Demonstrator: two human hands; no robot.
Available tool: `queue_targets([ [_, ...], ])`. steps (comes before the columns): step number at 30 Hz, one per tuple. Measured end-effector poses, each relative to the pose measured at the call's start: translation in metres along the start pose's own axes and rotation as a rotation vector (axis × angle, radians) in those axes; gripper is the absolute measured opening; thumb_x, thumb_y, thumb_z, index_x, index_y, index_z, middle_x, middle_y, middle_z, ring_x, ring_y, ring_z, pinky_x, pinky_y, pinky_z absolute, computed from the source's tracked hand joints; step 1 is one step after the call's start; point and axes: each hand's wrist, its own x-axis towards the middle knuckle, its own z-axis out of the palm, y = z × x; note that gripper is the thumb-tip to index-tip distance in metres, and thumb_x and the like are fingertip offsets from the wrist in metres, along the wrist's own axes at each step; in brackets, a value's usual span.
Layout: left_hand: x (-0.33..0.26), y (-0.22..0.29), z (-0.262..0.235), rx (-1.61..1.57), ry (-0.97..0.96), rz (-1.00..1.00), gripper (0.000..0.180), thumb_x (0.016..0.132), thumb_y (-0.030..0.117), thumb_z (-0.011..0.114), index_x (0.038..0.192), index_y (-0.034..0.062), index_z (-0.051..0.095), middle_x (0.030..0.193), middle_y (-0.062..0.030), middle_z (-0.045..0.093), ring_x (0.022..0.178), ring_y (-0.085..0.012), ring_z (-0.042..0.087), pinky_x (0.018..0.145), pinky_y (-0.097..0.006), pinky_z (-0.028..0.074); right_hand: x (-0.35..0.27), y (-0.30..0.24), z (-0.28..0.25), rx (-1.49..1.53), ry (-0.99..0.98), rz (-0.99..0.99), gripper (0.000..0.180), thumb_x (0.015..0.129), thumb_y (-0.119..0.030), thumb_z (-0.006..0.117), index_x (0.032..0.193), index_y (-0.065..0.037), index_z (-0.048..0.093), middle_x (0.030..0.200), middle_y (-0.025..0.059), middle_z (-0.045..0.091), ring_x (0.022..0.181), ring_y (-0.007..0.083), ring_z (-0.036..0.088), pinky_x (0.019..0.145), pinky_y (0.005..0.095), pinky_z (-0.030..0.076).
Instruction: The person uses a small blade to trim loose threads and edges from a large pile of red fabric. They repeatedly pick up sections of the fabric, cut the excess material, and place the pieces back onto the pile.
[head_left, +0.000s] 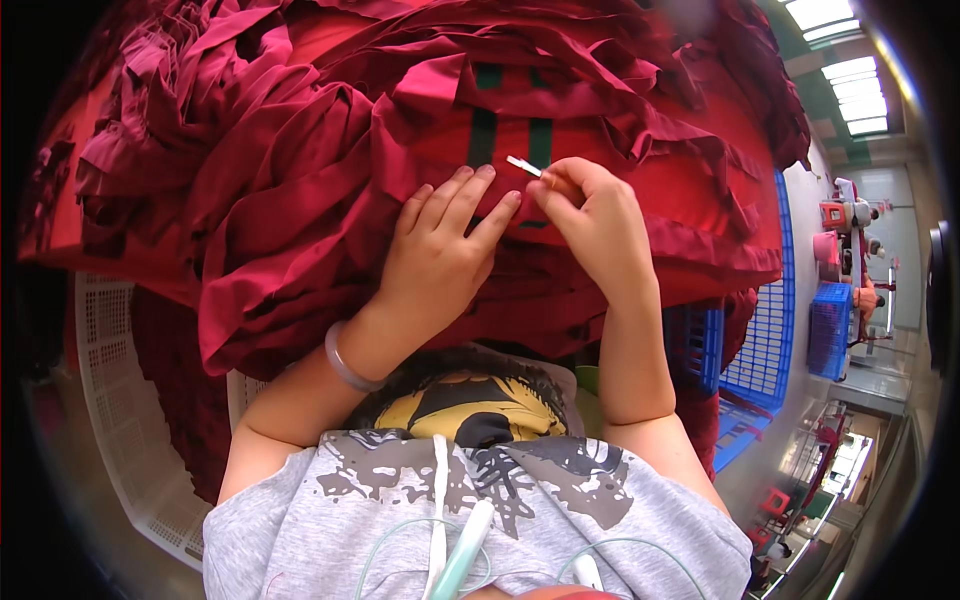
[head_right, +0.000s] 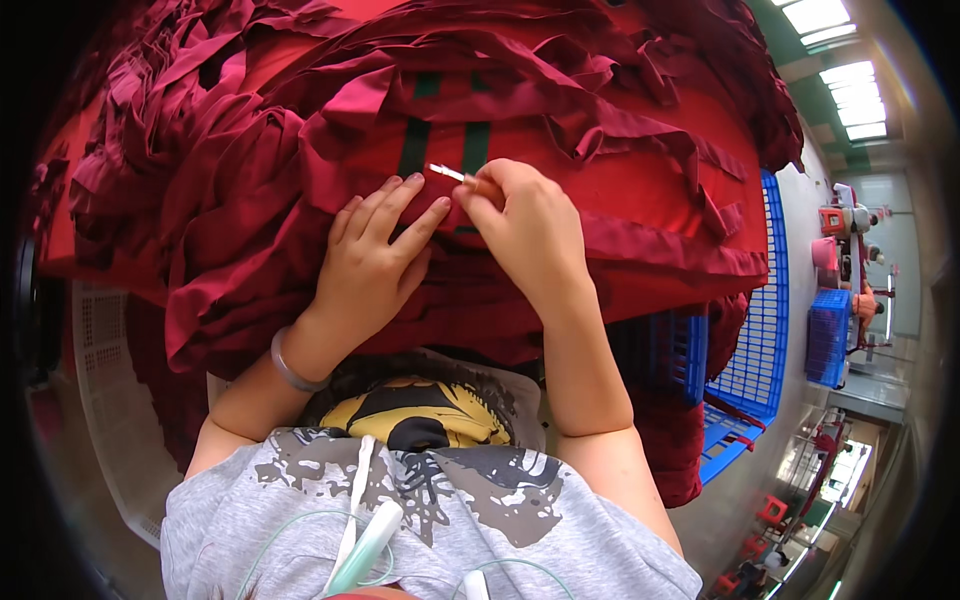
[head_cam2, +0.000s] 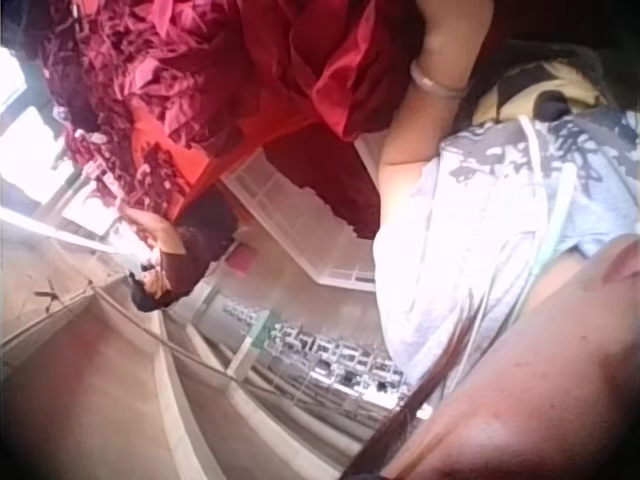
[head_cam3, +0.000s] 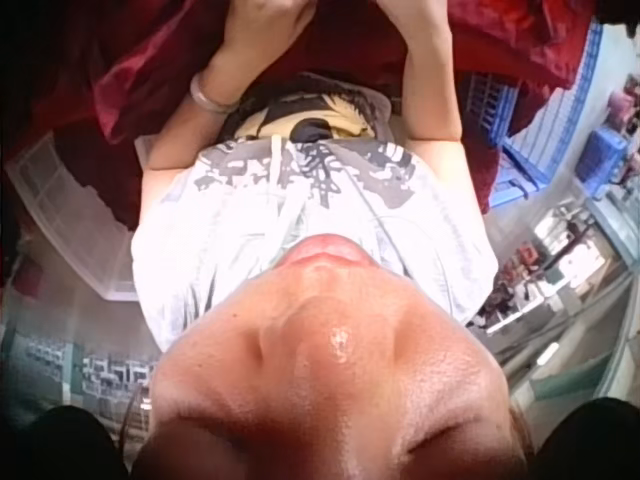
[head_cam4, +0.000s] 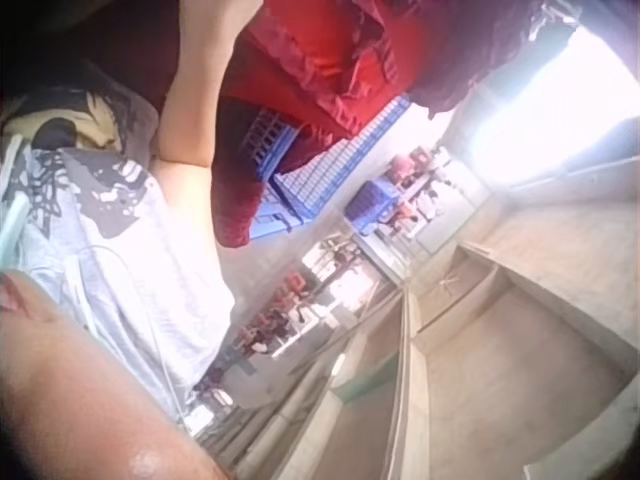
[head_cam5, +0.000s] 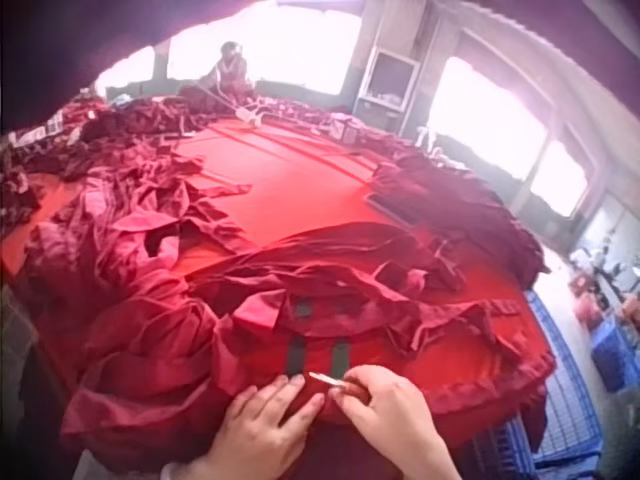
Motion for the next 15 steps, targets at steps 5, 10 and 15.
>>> queue_targets([
  [5,0.004,-0.005,-0.019,-0.096,0.05,-0.018,0.036,0.08,0.023,0.069,0.114,0.0124,0.065,0.111,-0.0049,0.06,0.103,-0.023,0.056,0.089,-0.039,0.04,-0.032,0.003,-0.009,0.2,-0.101,0.04,0.018,0.083,-0.014,0.067,0.092,0.0,0.062,0.074,0.0093,0.063,0.068,0.0189,0.062,0.063,0.0297,0.046],
  [10,0.0,-0.018,-0.037,-0.034,0.042,-0.039,0.022,0.076,0.011,0.07,0.097,0.0098,0.068,0.089,-0.0039,0.059,0.085,-0.0221,0.056,0.079,-0.036,0.041,-0.049,-0.003,-0.022,0.469,-0.003,0.123,0.022,0.081,-0.006,0.072,0.077,-0.002,0.051,0.061,-0.0033,0.044,0.058,0.0031,0.039,0.052,0.0202,0.033],
  [15,-0.012,-0.03,-0.11,-0.04,0.279,-0.081,0.012,0.071,0.0,0.06,0.081,0.0067,0.064,0.07,-0.0058,0.056,0.068,-0.0228,0.055,0.07,-0.036,0.042,-0.057,0.032,-0.025,0.444,0.16,-0.039,0.038,0.087,-0.008,0.069,0.064,-0.007,0.037,0.058,-0.0076,0.027,0.055,0.0017,0.023,0.046,0.0219,0.02],
])
